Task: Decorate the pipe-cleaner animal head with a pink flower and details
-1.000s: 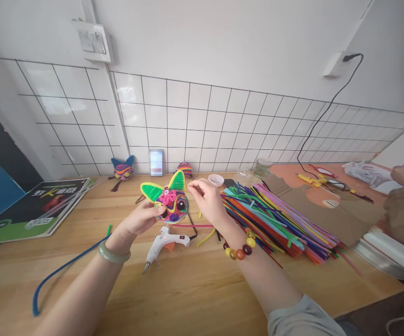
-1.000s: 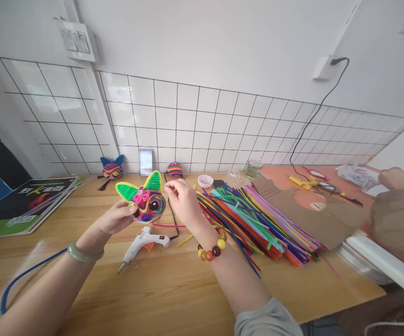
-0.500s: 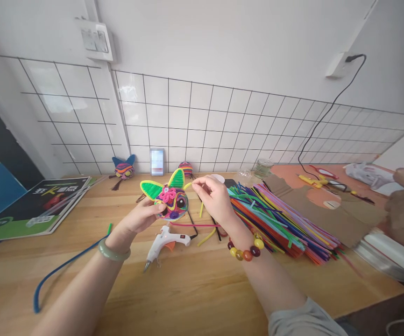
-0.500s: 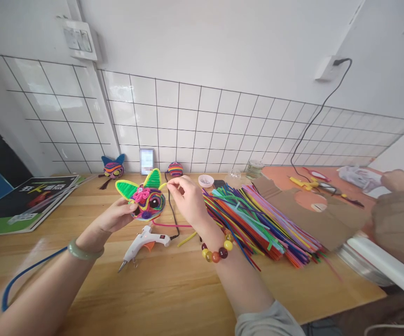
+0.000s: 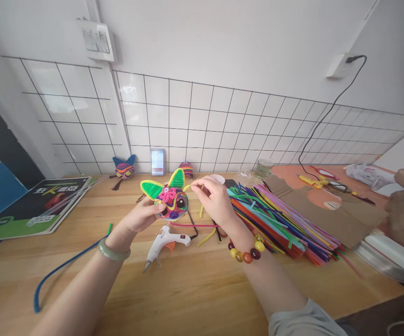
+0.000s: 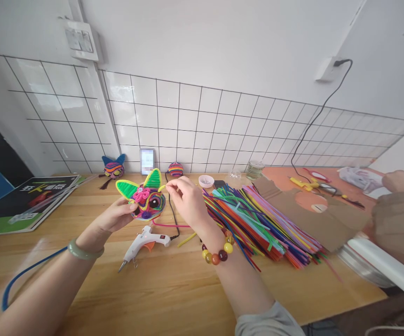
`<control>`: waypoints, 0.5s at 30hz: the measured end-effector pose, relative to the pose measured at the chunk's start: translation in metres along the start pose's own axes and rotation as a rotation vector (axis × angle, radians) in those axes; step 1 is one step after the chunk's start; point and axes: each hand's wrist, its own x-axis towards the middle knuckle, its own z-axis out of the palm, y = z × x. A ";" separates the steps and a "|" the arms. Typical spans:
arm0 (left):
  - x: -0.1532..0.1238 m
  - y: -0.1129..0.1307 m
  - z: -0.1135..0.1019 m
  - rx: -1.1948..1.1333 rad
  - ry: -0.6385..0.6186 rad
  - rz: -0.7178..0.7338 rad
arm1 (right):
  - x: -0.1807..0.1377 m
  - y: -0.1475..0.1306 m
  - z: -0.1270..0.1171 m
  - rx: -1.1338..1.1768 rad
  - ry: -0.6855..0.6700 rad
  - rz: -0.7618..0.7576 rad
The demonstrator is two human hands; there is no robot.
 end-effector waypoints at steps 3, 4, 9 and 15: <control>0.000 0.000 0.001 -0.003 -0.005 0.007 | -0.001 -0.003 0.000 -0.005 -0.007 -0.001; 0.000 0.000 0.001 -0.005 -0.007 0.012 | -0.001 -0.004 0.000 -0.003 -0.010 0.000; -0.001 0.000 0.002 0.003 -0.007 0.027 | -0.003 -0.005 0.004 0.033 -0.012 -0.012; -0.001 -0.001 0.000 -0.011 -0.012 0.034 | -0.004 -0.004 0.006 0.031 -0.009 -0.005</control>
